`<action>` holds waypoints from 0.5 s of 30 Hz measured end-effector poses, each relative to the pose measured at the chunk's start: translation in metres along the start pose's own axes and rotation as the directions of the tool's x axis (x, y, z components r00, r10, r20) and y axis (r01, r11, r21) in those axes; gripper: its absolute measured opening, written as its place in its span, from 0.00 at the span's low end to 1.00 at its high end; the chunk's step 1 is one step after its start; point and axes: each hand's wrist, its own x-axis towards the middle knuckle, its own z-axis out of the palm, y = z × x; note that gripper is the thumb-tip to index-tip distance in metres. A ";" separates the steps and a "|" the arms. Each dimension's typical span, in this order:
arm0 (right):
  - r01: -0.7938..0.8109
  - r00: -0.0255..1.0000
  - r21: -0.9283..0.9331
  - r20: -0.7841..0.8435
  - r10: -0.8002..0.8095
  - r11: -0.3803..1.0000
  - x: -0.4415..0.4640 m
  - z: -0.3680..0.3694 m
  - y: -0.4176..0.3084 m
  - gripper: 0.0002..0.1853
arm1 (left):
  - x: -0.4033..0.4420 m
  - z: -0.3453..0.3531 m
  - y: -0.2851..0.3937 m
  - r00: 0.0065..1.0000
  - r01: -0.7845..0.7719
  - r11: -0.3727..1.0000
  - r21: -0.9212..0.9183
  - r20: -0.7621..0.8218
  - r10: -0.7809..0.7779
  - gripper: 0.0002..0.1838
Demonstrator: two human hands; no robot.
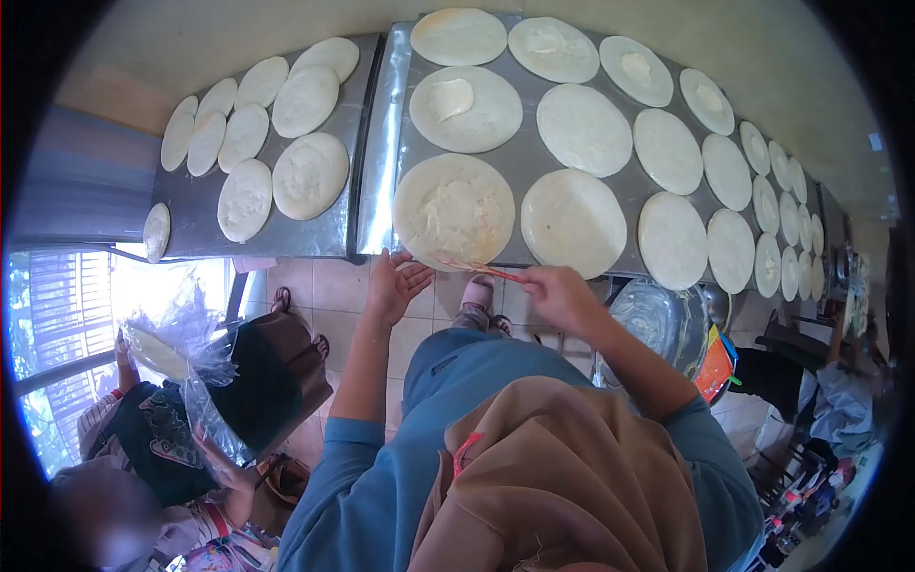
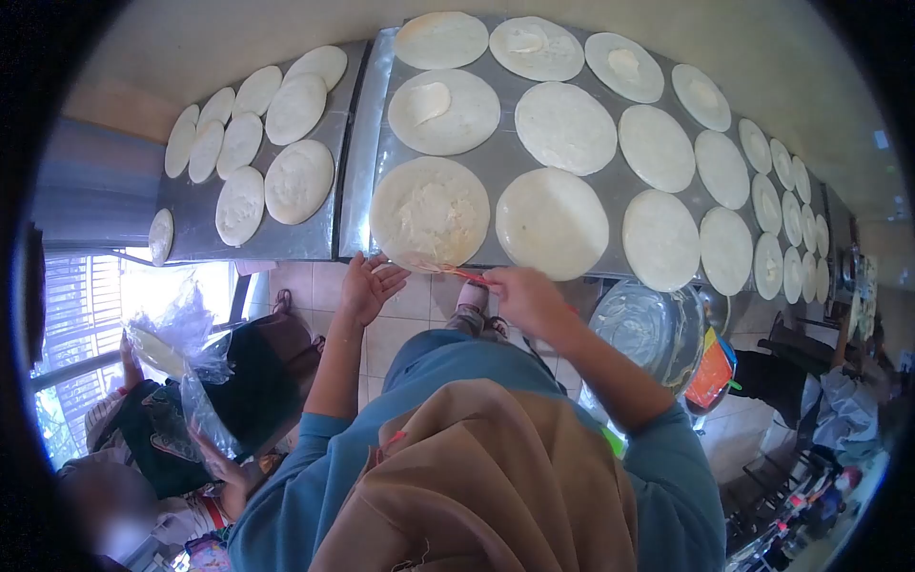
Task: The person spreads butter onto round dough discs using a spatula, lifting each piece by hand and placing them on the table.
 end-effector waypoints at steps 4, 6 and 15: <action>-0.073 0.966 0.042 -0.247 0.082 0.996 0.024 -0.013 0.027 0.12 | 0.006 -0.002 -0.008 0.999 -0.034 0.999 0.012 0.007 0.034 0.31; -0.149 0.948 -0.068 -0.294 0.122 0.987 0.022 -0.001 0.030 0.12 | 0.011 -0.006 -0.012 0.993 -0.099 0.990 0.101 0.068 0.093 0.32; -0.118 0.981 0.100 -0.145 0.132 0.988 -0.029 0.000 0.020 0.11 | 0.087 -0.030 -0.016 0.588 0.196 0.857 -0.477 0.757 0.287 0.37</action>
